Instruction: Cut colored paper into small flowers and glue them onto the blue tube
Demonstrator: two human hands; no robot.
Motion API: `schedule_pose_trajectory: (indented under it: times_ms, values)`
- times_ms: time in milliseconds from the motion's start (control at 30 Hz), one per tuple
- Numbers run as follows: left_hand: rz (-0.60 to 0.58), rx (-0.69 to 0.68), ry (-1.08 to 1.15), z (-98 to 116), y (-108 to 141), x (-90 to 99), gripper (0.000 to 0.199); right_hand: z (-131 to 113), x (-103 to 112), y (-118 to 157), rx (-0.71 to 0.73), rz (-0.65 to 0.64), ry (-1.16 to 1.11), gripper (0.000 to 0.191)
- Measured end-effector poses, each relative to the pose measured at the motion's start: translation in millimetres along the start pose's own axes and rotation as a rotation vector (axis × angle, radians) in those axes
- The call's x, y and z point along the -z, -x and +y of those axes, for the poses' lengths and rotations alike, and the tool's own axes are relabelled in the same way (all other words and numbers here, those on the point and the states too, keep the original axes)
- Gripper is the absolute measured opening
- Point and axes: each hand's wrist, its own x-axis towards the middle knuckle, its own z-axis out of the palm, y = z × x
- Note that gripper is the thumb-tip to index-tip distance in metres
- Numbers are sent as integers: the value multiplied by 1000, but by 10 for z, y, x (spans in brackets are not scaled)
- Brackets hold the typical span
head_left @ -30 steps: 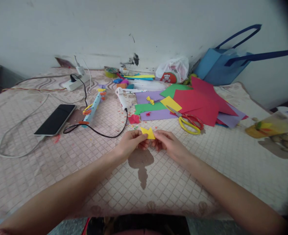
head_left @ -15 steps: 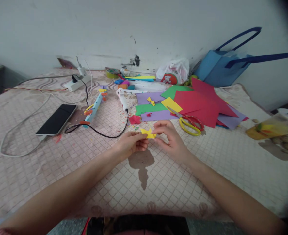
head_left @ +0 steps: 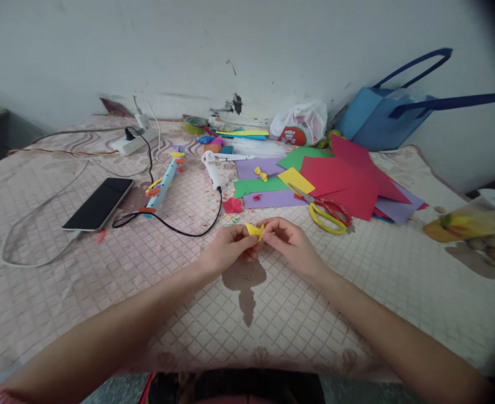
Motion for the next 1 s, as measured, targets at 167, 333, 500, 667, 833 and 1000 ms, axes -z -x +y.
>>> schedule_pose_trajectory:
  times_ms: [167,333,500,667,833,1000]
  values:
    - [18,55,30,18,13,-26,20,23,-31,5,-121,11,-123,12]
    - [10,88,48,27,19,-44,17,-2,-30,4,-129,48,-131,13]
    - [21,17,-50,15,36,-66,18,-10,-53,6,-175,53,-139,16]
    - [16,-34,-153,18,54,-87,18,5,-69,-2,-180,76,-123,17]
    - [35,10,-95,39,57,-112,17,12,-66,-11,-175,82,-135,17]
    - [28,50,-40,49,60,-125,15,14,-50,-10,-134,74,-81,16]
